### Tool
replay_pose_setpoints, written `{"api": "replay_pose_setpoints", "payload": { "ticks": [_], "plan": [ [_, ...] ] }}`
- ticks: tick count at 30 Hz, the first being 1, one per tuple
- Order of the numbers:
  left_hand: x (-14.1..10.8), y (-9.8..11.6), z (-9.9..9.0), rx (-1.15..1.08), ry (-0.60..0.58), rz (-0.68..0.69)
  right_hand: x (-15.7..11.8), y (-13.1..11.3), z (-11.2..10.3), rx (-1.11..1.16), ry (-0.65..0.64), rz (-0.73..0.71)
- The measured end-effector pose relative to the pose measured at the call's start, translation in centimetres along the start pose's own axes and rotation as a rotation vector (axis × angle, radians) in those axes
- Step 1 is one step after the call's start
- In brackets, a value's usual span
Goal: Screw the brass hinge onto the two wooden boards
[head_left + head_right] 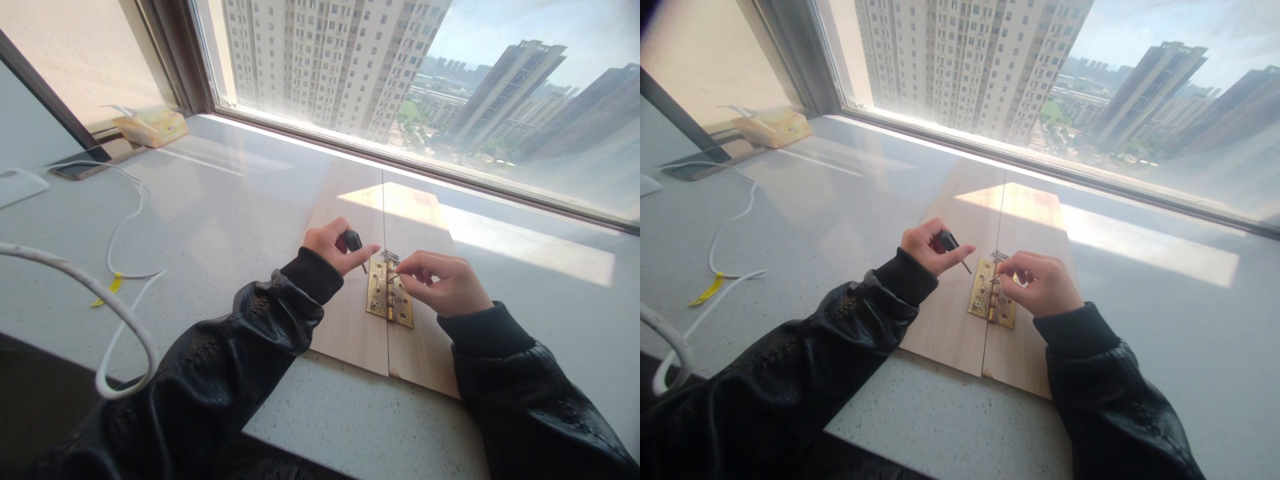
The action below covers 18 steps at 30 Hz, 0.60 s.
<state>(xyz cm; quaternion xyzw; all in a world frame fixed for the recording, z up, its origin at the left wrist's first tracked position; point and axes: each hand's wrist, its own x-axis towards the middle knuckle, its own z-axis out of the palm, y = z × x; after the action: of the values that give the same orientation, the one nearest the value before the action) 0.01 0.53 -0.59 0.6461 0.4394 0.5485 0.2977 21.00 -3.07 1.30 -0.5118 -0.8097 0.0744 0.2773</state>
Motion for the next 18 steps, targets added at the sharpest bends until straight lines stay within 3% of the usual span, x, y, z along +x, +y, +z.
{"api": "replay_pose_setpoints", "payload": {
  "ticks": [7, 12, 18],
  "plan": [
    [0.0, -0.1, 0.0, -0.004, -0.007, 0.008, 0.4, 3.0, -1.6, -0.2, 0.086, 0.158],
    [0.0, -0.2, 0.1, -0.019, -0.016, 0.001, 2.3, 5.0, -2.0, -0.355, -0.077, 0.158],
    [0.0, -0.2, 0.1, -0.011, -0.021, -0.018, 4.8, 3.9, -1.0, -0.38, -0.237, 0.097]
  ]
}}
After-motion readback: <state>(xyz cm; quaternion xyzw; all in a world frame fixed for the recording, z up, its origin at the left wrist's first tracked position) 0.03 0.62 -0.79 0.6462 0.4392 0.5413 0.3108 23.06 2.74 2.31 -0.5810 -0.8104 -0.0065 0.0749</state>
